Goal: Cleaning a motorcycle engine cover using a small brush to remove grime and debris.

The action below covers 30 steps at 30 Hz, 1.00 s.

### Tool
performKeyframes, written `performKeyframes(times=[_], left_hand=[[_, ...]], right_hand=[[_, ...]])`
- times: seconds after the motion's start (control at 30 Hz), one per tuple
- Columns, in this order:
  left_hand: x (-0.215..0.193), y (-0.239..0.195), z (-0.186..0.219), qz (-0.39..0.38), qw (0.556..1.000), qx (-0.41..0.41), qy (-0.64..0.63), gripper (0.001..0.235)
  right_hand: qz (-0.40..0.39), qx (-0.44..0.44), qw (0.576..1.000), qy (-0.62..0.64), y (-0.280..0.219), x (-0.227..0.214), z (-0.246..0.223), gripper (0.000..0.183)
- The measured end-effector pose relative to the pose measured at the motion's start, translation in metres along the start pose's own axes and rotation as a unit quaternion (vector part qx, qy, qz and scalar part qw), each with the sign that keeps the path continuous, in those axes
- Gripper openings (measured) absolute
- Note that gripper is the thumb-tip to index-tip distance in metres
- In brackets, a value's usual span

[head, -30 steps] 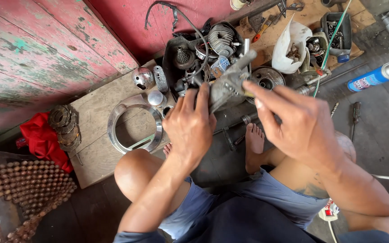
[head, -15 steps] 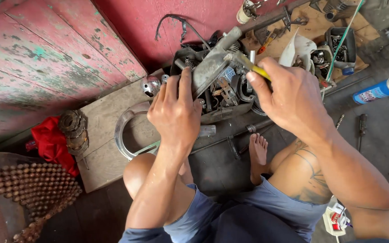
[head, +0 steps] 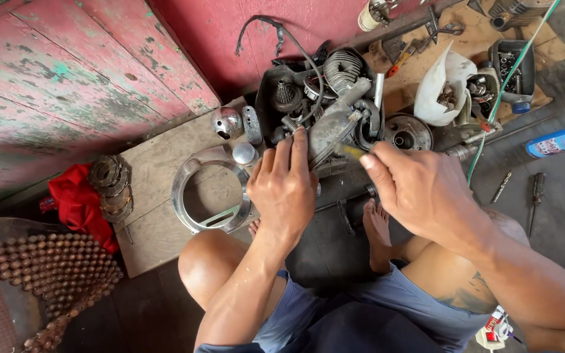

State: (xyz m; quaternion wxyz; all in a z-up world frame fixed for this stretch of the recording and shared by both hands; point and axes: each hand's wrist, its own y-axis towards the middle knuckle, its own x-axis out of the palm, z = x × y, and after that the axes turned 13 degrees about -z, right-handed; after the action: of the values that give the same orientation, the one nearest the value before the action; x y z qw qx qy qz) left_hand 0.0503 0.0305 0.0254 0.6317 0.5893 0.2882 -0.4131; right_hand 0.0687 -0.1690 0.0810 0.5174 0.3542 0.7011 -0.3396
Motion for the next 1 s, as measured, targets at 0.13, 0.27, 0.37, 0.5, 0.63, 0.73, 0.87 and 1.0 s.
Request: performKeyframes(times=[0.13, 0.27, 0.37, 0.5, 0.63, 0.73, 0.87, 1.0], left_hand=[[0.009, 0.002, 0.004, -0.019, 1.0, -0.01, -0.008, 0.069], [0.015, 0.001, 0.006, -0.03, 0.999, -0.014, -0.02, 0.055], [0.016, 0.002, 0.005, -0.046, 0.998, -0.025, -0.034, 0.069], [0.016, 0.002, 0.004, -0.049, 0.998, -0.032, -0.038, 0.068], [0.02, 0.004, 0.005, -0.019, 0.999, -0.02, -0.022, 0.067], [0.018, 0.004, 0.004, -0.026, 0.999, -0.023, -0.03, 0.061], [0.011, 0.003, 0.007, -0.02, 0.999, -0.004, -0.035, 0.069], [0.021, 0.002, 0.01, -0.004, 0.999, 0.004, -0.038, 0.053]], right_hand=[[0.012, 0.043, 0.997, -0.055, -0.003, 0.007, -0.017, 0.034], [0.005, 0.04, 0.998, -0.044, -0.005, 0.009, -0.017, 0.031], [0.009, 0.075, 0.995, -0.066, -0.001, 0.009, -0.012, 0.032], [-0.015, 0.083, 0.995, -0.043, 0.004, 0.003, -0.009, 0.035], [-0.001, 0.101, 0.992, -0.079, 0.005, 0.007, -0.005, 0.036], [0.001, 0.068, 0.997, -0.044, 0.005, 0.008, -0.001, 0.029], [-0.006, 0.137, 0.988, -0.069, 0.014, 0.003, 0.014, 0.039], [0.003, 0.012, 1.0, 0.017, 0.006, 0.002, -0.007, 0.03]])
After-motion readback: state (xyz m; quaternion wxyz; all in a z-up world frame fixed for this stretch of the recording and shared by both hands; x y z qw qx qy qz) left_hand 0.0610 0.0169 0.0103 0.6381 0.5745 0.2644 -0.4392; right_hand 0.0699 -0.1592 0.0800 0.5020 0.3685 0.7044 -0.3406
